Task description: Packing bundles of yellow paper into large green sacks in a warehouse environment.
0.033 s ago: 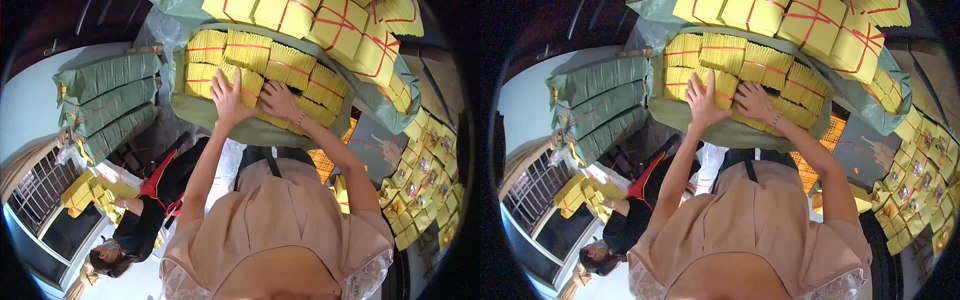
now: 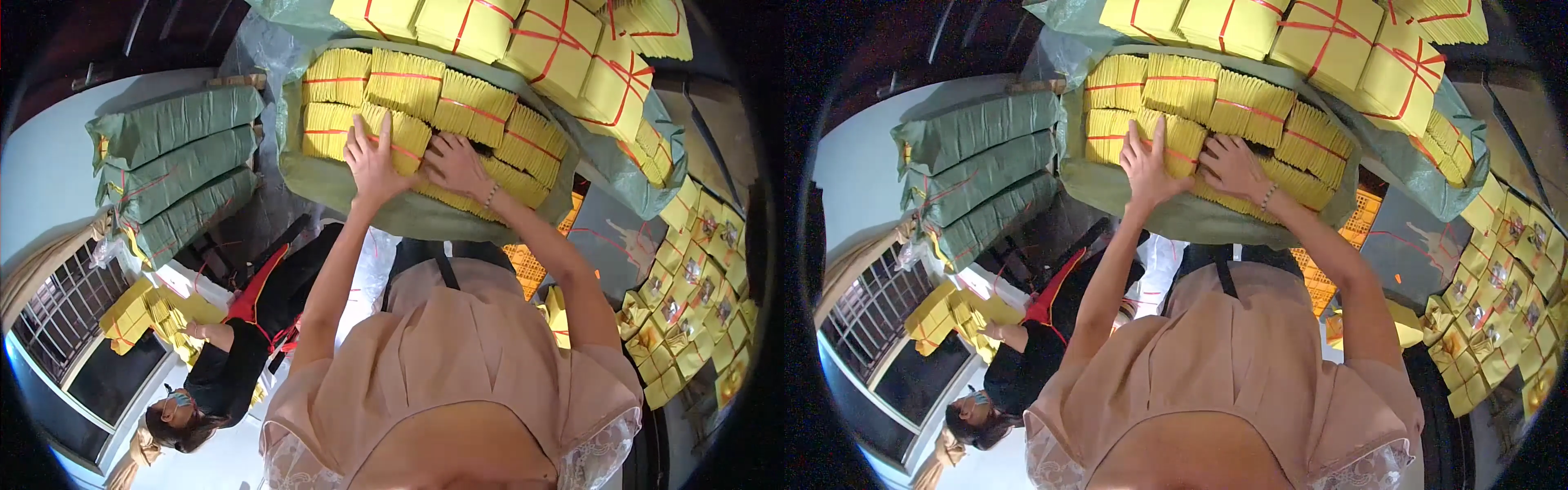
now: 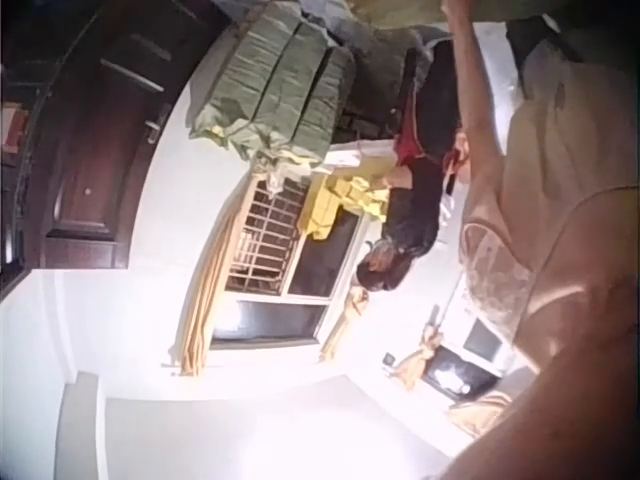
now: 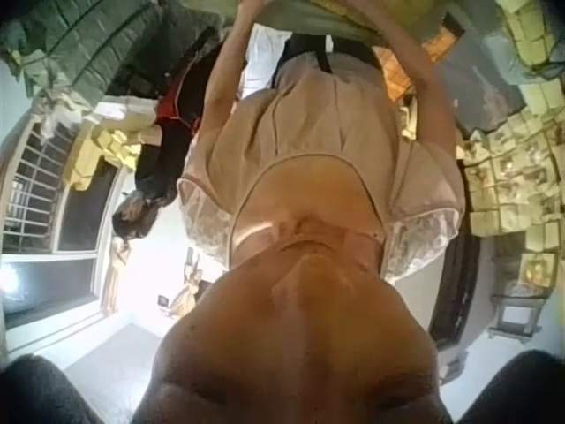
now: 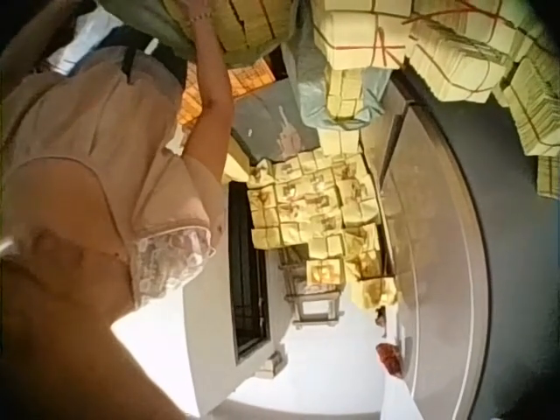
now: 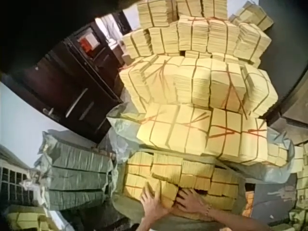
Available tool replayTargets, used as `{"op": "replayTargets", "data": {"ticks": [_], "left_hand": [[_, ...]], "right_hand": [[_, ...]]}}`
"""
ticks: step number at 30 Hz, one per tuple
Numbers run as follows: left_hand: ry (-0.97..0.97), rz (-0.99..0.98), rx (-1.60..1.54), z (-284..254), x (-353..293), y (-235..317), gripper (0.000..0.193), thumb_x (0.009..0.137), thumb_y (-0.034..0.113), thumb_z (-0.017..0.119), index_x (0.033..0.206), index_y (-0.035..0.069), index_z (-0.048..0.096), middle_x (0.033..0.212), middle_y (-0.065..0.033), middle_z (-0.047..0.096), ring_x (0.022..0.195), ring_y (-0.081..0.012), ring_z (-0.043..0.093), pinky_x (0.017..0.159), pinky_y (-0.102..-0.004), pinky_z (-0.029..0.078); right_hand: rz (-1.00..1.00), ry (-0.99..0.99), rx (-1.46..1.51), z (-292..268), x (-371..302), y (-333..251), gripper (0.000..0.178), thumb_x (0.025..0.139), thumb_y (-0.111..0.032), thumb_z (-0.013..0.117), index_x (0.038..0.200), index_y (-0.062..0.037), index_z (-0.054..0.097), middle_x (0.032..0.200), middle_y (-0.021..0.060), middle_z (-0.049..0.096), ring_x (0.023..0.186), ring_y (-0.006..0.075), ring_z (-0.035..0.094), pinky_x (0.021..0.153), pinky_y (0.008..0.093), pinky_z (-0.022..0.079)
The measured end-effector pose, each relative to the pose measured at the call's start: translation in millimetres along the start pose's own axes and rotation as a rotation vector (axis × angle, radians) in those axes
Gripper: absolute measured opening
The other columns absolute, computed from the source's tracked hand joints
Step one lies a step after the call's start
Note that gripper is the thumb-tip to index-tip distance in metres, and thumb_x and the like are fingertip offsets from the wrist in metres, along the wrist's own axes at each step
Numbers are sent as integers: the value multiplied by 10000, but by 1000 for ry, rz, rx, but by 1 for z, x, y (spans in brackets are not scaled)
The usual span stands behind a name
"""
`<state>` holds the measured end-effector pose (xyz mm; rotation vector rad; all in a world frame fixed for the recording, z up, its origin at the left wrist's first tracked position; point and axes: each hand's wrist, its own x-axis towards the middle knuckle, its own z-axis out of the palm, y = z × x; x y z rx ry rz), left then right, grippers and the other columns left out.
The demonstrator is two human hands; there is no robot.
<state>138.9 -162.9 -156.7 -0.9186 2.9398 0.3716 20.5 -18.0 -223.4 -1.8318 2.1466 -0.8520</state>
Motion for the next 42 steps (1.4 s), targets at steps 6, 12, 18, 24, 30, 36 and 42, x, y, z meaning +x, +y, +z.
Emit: {"op": "replayTargets", "data": {"ticks": [6,12,18,24,30,36,42], "left_hand": [[37,-97,-70,33,-41,2,1153,448,438,779,1445,240,233,1413,-267,192,1214,-466,264,979,-581,208],[45,-79,-148,32,-5,2,1152,438,430,799,1433,242,249,1420,-245,182,1215,-441,266,972,-564,222],[-46,-177,-146,12,-15,0,1199,452,386,840,1445,211,192,1405,-238,219,1206,-438,295,979,-542,253],[228,-421,-703,11,-28,-80,731,792,304,667,1383,71,308,1341,-266,312,1228,-426,321,1026,-497,271],[346,-303,-329,17,3,-94,609,832,217,612,1362,73,349,1341,-258,320,1212,-431,337,1022,-478,294],[150,-192,-350,31,13,-111,742,809,340,627,1438,219,253,1445,-278,159,1318,-464,178,1066,-530,190],[-46,-182,-395,29,12,-116,905,755,462,640,1466,270,114,1464,-288,87,1345,-484,74,1093,-549,90]], "right_hand": [[-39,-23,-30,6,-20,-5,259,767,-293,568,937,-97,561,1036,96,520,1056,268,459,880,418,377],[23,-31,-110,-8,3,4,281,780,-310,567,955,-90,559,1024,98,514,1053,284,455,891,408,369],[-21,-122,-70,-6,-7,6,258,795,-281,591,965,-90,561,1043,111,497,1052,294,454,898,422,359],[17,29,90,-38,30,-14,99,778,-129,617,827,-48,590,801,102,551,823,283,538,723,376,456],[75,27,-54,-18,108,-49,451,757,-326,657,1126,-95,540,1138,154,485,1071,333,469,900,462,389],[10,-150,-54,17,110,-67,703,623,-459,724,1204,-129,507,1302,152,399,1283,343,297,1029,534,232],[-8,-159,-9,21,103,-56,611,631,-425,711,1134,-127,531,1298,158,404,1316,333,259,1050,537,206]]}}
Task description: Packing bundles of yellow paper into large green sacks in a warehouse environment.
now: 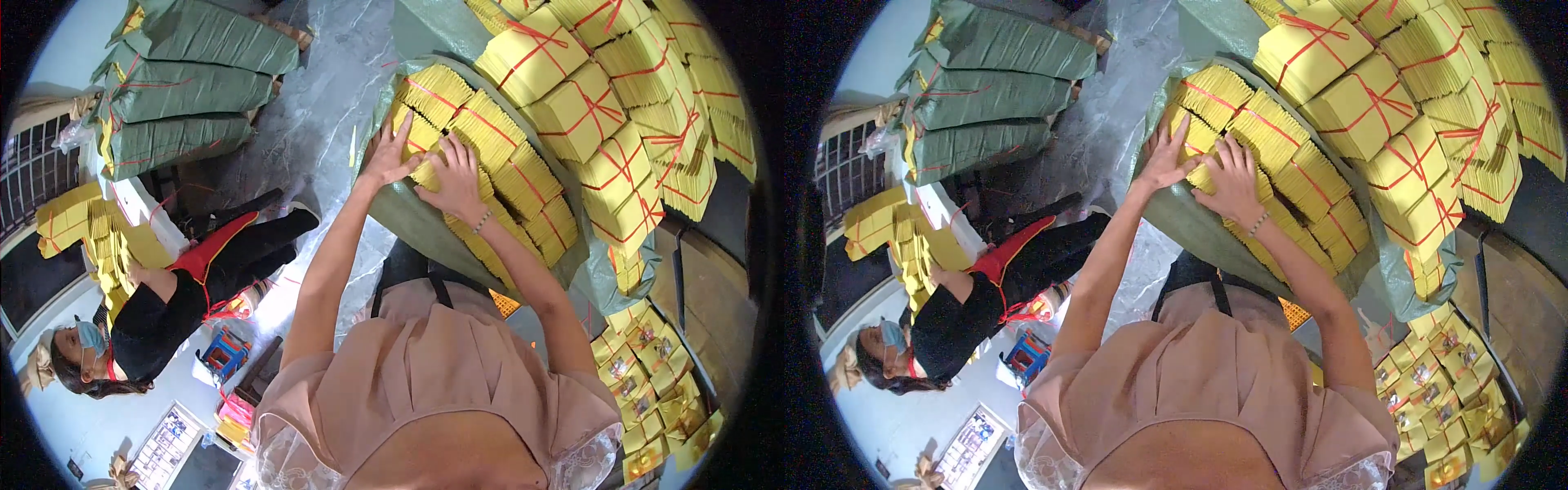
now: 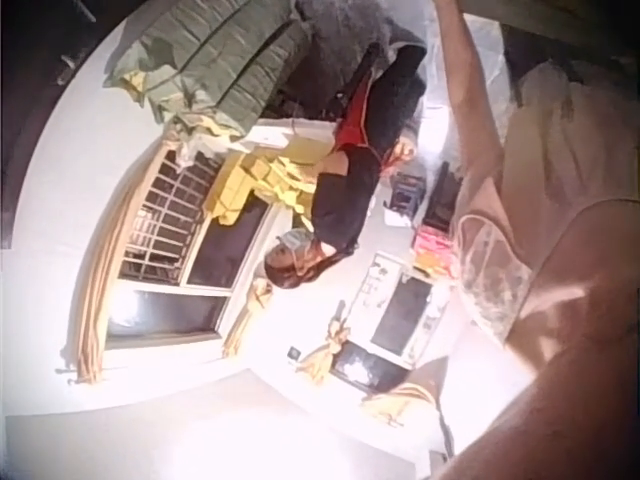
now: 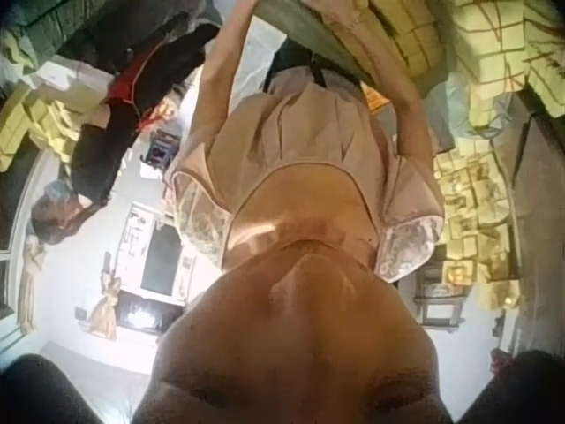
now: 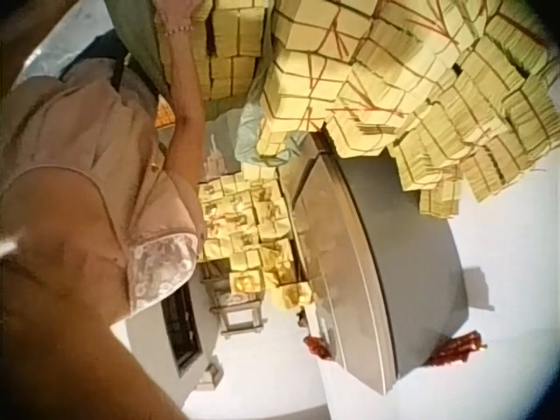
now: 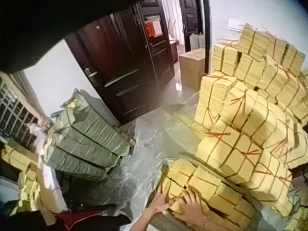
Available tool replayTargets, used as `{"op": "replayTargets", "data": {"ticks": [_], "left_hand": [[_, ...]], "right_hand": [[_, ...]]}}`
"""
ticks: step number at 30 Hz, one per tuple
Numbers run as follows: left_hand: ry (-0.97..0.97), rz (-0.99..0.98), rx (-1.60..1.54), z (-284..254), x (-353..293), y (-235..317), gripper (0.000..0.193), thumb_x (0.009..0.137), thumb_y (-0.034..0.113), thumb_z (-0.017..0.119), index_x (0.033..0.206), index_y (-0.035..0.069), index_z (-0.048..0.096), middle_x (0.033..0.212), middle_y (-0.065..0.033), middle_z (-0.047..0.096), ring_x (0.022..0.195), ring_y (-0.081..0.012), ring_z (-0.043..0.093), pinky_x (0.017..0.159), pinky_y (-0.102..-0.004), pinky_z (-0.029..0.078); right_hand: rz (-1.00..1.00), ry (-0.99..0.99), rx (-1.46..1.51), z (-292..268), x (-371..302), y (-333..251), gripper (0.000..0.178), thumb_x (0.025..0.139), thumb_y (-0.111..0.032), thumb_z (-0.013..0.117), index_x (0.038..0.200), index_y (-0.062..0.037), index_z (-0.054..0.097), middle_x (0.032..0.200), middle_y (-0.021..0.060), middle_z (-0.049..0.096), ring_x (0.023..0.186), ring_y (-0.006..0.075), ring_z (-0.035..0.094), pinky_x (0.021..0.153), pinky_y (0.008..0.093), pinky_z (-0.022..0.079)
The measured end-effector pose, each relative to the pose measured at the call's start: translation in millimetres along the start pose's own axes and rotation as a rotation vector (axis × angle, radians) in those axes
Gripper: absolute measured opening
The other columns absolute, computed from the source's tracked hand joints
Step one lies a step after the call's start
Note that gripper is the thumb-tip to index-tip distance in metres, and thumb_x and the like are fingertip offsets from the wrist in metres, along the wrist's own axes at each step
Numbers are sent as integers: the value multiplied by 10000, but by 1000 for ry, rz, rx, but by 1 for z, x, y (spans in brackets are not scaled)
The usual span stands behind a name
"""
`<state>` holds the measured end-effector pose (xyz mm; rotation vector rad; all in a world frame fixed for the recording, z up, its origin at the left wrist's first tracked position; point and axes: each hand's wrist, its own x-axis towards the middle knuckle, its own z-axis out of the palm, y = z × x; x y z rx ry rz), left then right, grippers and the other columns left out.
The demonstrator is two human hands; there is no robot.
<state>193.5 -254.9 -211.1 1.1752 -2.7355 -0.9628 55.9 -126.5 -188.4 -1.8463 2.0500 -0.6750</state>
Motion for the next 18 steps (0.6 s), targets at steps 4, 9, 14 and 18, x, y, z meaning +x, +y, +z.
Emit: {"op": "replayTargets", "data": {"ticks": [4,9,14,18], "left_hand": [[-60,-31,-118,-4,-1,0,918,759,362,674,1466,263,97,1460,-293,98,1351,-462,108,1106,-504,129],[74,70,-171,-3,-1,-1,870,739,297,702,1446,236,199,1437,-307,162,1292,-460,276,1061,-472,282],[159,160,-12,-7,0,2,771,712,294,717,1387,203,355,1417,-295,239,1215,-454,400,1000,-472,377],[117,157,-58,-12,5,-6,718,691,302,730,1335,194,432,1423,-264,260,1212,-437,412,991,-466,389]], "right_hand": [[-19,8,-5,0,-3,2,575,631,-431,704,1088,-113,560,1286,160,414,1308,336,273,1047,540,214],[-25,6,-36,-1,-3,2,574,640,-438,693,1088,-104,566,1283,161,414,1310,333,270,1043,539,220],[-16,-23,-61,-1,-2,2,578,655,-452,676,1099,-98,565,1283,163,414,1319,334,255,1045,539,217],[0,-55,-56,1,6,4,594,666,-485,663,1111,-103,565,1302,164,405,1332,333,231,1050,544,201]]}}
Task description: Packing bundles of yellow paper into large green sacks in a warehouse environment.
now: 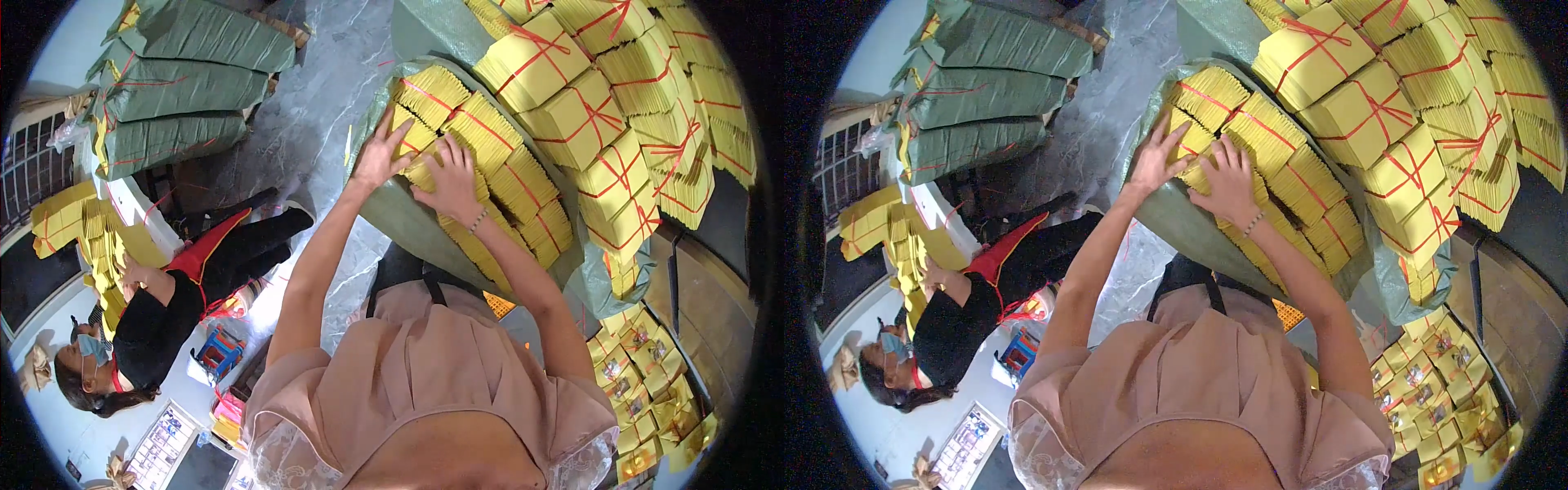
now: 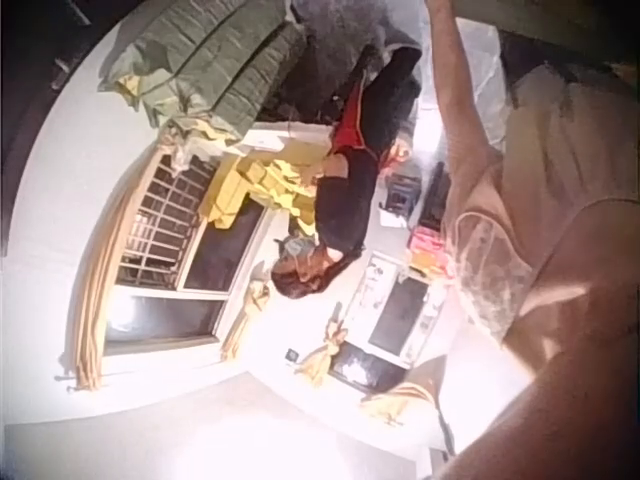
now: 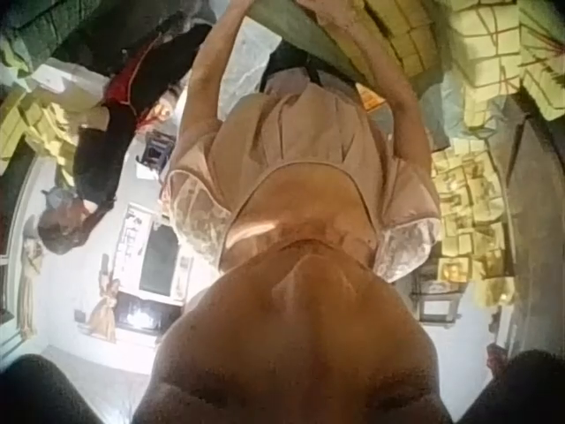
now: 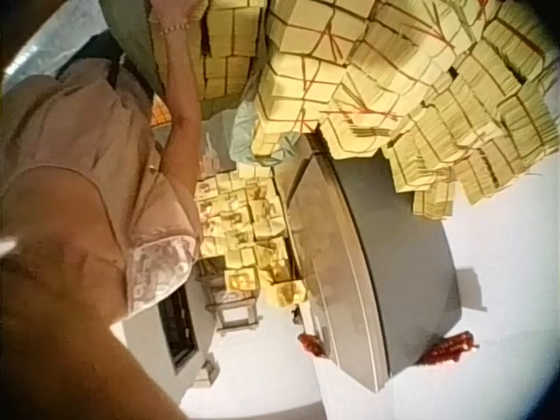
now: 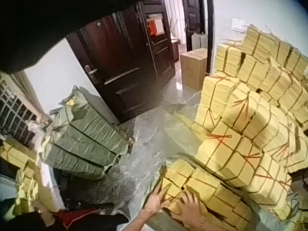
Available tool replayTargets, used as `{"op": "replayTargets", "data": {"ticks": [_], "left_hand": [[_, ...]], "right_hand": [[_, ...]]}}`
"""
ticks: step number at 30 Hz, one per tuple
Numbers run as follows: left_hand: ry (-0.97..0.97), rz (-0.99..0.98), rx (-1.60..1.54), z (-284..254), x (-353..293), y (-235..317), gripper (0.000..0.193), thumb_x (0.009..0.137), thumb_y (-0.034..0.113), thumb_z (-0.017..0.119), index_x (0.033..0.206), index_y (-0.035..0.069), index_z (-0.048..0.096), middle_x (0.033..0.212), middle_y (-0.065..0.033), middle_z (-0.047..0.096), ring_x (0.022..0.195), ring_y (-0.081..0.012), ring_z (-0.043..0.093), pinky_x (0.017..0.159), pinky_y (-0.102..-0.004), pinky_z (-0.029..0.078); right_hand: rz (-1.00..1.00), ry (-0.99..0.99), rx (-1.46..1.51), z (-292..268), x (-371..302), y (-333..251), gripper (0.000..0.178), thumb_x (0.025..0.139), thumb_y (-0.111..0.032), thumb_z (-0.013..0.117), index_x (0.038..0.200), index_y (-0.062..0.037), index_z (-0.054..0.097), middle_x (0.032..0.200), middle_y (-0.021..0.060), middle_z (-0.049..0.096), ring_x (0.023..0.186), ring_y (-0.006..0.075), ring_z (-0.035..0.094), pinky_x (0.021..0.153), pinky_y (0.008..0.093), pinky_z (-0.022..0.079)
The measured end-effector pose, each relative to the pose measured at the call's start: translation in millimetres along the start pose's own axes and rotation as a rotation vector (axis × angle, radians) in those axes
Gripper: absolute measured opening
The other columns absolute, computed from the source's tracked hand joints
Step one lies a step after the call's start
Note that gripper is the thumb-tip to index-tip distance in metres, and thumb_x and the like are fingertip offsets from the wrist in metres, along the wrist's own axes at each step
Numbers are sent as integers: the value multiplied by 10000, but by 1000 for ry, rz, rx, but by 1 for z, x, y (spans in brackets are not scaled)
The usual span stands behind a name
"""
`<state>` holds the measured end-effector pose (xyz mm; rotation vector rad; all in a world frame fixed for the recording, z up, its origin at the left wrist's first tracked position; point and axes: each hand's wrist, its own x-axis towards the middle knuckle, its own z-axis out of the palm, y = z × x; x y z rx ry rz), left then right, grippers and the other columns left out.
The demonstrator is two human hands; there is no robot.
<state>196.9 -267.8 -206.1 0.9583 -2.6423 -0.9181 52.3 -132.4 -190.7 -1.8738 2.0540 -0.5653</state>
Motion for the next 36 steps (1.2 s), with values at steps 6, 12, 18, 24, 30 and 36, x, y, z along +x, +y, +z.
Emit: {"op": "replayTargets", "data": {"ticks": [6,12,18,24,30,36], "left_hand": [[43,85,105,-7,5,-12,672,707,262,727,1318,214,452,1444,-218,256,1147,-437,459,934,-468,432],[33,31,35,1,10,-17,624,738,323,705,1312,245,472,1452,-144,297,1197,-488,384,1031,-496,327],[56,55,-32,1,12,-14,606,725,256,718,1287,191,501,1456,-173,274,1193,-427,425,984,-468,387],[48,-54,134,1,0,14,596,746,302,700,1285,140,503,1442,-182,291,1266,-446,321,1045,-538,262],[-69,69,95,17,-22,99,823,663,453,731,1361,166,405,1450,-193,233,1334,-443,169,1060,-577,165],[-72,134,114,58,-35,87,818,682,360,719,1384,134,364,1452,-201,225,1332,-442,178,1060,-560,191]], "right_hand": [[-21,-70,-42,8,1,-7,599,672,-471,656,1132,-101,555,1305,171,404,1331,336,226,1060,544,183],[-23,-99,15,19,17,-9,626,683,-427,648,1185,-73,523,1303,199,397,1322,351,234,1072,552,163],[-75,-90,-59,23,17,-10,654,705,-489,623,1191,-67,505,1284,187,401,1314,356,244,1066,562,163],[154,335,367,-27,-25,10,217,826,-166,578,1008,-52,551,1033,151,522,1028,331,510,890,415,417],[295,228,263,-23,-113,45,154,808,-106,581,949,-49,558,977,113,547,958,312,527,832,415,433],[-8,220,100,6,-108,43,194,766,-117,605,950,-63,578,1021,82,562,1055,272,509,893,403,401]]}}
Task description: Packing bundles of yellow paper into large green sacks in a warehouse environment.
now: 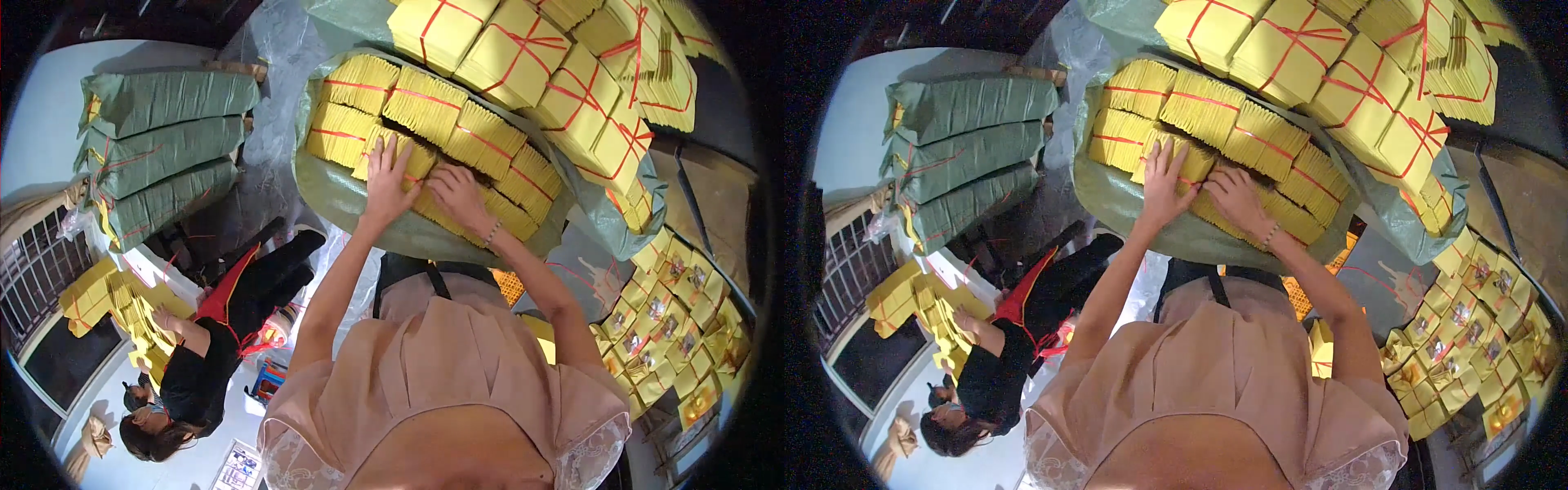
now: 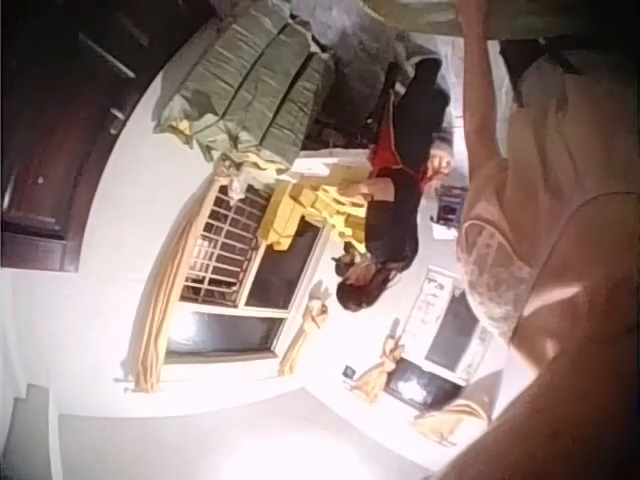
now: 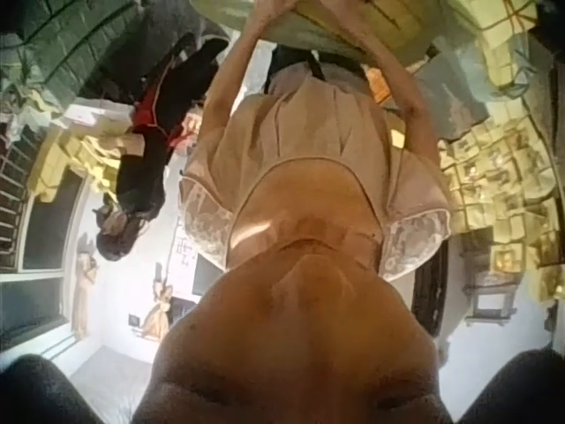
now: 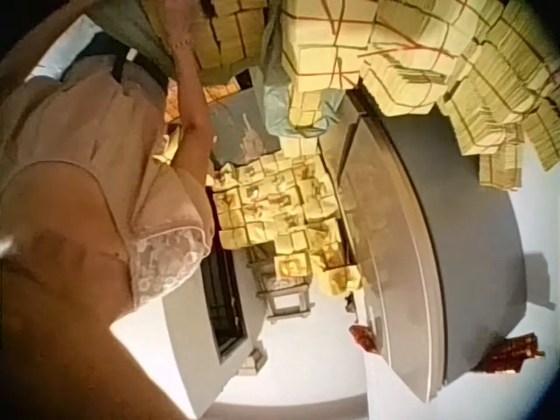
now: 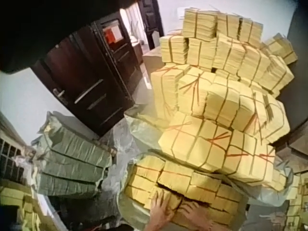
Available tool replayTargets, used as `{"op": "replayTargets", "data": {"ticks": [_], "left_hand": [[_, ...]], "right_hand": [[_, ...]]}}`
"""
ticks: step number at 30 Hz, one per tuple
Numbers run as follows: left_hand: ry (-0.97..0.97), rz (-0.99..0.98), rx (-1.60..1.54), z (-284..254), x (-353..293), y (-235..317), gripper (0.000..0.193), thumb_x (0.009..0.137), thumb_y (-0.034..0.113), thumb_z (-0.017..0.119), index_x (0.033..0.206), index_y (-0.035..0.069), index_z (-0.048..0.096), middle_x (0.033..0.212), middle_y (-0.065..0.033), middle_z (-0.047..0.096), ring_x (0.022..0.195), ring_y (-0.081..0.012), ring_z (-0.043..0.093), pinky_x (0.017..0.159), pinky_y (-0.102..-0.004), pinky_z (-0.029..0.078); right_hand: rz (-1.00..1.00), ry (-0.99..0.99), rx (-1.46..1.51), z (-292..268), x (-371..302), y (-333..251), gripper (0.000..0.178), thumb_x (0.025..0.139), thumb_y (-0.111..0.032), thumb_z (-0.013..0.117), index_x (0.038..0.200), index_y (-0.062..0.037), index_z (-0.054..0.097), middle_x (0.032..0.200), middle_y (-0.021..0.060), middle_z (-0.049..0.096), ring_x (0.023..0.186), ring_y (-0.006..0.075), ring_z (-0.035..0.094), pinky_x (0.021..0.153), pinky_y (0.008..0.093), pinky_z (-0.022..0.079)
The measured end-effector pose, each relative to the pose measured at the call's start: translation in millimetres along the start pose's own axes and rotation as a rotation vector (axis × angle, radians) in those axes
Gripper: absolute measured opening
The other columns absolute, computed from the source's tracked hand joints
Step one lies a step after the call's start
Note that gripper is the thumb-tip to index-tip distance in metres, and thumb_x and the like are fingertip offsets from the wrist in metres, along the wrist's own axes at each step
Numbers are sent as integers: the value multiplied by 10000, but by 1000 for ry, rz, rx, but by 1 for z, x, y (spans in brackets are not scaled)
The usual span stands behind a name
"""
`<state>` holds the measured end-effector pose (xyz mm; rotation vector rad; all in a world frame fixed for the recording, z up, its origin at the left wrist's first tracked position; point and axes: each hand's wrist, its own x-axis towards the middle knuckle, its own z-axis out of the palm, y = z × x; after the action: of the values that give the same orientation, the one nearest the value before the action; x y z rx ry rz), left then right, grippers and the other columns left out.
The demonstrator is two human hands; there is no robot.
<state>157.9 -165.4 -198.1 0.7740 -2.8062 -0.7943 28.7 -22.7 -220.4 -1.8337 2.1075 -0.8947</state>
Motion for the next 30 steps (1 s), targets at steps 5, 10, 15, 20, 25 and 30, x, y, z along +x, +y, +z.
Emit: {"op": "replayTargets", "data": {"ticks": [5,10,15,20,25,30], "left_hand": [[-15,-10,34,6,-4,10,726,771,265,635,1403,101,319,1448,-211,242,1336,-432,191,1071,-533,198],[-17,-58,248,25,-10,22,652,838,181,519,1420,57,254,1469,-215,195,1350,-430,170,1082,-531,174],[-52,-27,288,26,-7,22,667,829,166,531,1422,55,247,1470,-217,189,1348,-431,175,1083,-532,175],[-81,-13,324,23,0,22,663,831,160,536,1414,34,248,1467,-218,192,1342,-436,184,1078,-533,192],[-97,27,346,20,-1,23,640,851,168,519,1410,17,245,1463,-224,193,1326,-454,198,1070,-534,209],[-101,51,383,19,-2,20,637,859,180,513,1410,14,240,1463,-222,193,1317,-458,210,1065,-539,216]], "right_hand": [[-121,-74,-56,11,0,11,218,754,-168,604,954,-82,592,1029,69,560,1089,245,484,924,401,364],[-162,-138,-108,12,3,10,275,707,-237,636,927,-81,586,987,47,548,1065,231,469,888,384,366],[-193,-112,-136,6,1,9,271,702,-260,643,901,-88,578,947,43,541,1030,221,472,883,382,361],[-111,-231,-64,18,2,8,329,694,-304,629,930,-85,557,992,54,545,1061,228,452,909,414,344],[-99,-58,-58,19,-1,2,363,694,-356,613,865,-36,636,922,62,559,978,218,465,932,381,352],[-115,-138,-40,18,3,2,341,684,-334,612,832,-30,658,898,73,564,951,222,465,947,374,346]]}}
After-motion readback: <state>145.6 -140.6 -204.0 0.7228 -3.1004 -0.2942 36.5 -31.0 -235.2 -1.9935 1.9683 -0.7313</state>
